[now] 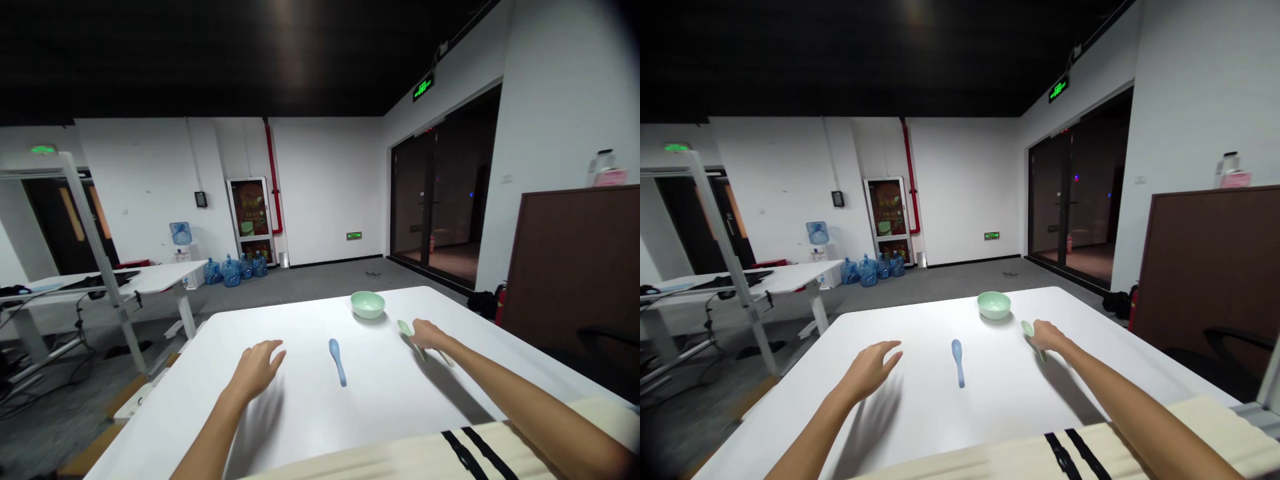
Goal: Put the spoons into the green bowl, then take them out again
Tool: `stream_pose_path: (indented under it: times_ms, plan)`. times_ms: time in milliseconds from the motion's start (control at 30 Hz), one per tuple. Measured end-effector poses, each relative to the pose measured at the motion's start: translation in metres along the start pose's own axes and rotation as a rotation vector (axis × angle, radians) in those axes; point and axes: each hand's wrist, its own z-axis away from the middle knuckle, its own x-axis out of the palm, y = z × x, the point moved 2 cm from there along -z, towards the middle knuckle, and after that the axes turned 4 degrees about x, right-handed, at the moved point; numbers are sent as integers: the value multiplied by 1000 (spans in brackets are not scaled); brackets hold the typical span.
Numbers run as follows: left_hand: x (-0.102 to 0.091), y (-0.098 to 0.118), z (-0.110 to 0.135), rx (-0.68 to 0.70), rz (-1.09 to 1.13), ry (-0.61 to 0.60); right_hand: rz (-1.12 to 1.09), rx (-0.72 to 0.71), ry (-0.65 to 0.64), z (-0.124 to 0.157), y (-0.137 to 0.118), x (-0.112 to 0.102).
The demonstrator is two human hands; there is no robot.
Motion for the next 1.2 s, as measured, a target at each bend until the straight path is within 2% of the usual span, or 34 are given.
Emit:
stream_pose_path:
  times_ms: [100, 200, 400, 700, 1200]
  plan:
    - [1, -1, 0, 5, 8, 11, -32, -61, -92, 9, -24, -11]
    - [1, -1, -1, 8, 11, 12, -29, -106, -110, 19, -46, -17]
    - [2, -2, 0, 1, 15, 6, -27, -150, -154, 34, -74, -6]
    - [3, -3, -1, 2, 9, -4, 13, -130, -165, 51, -80, 5]
    - [1, 0, 1, 3, 4, -4, 1, -113, -164, 53, -78, 8]
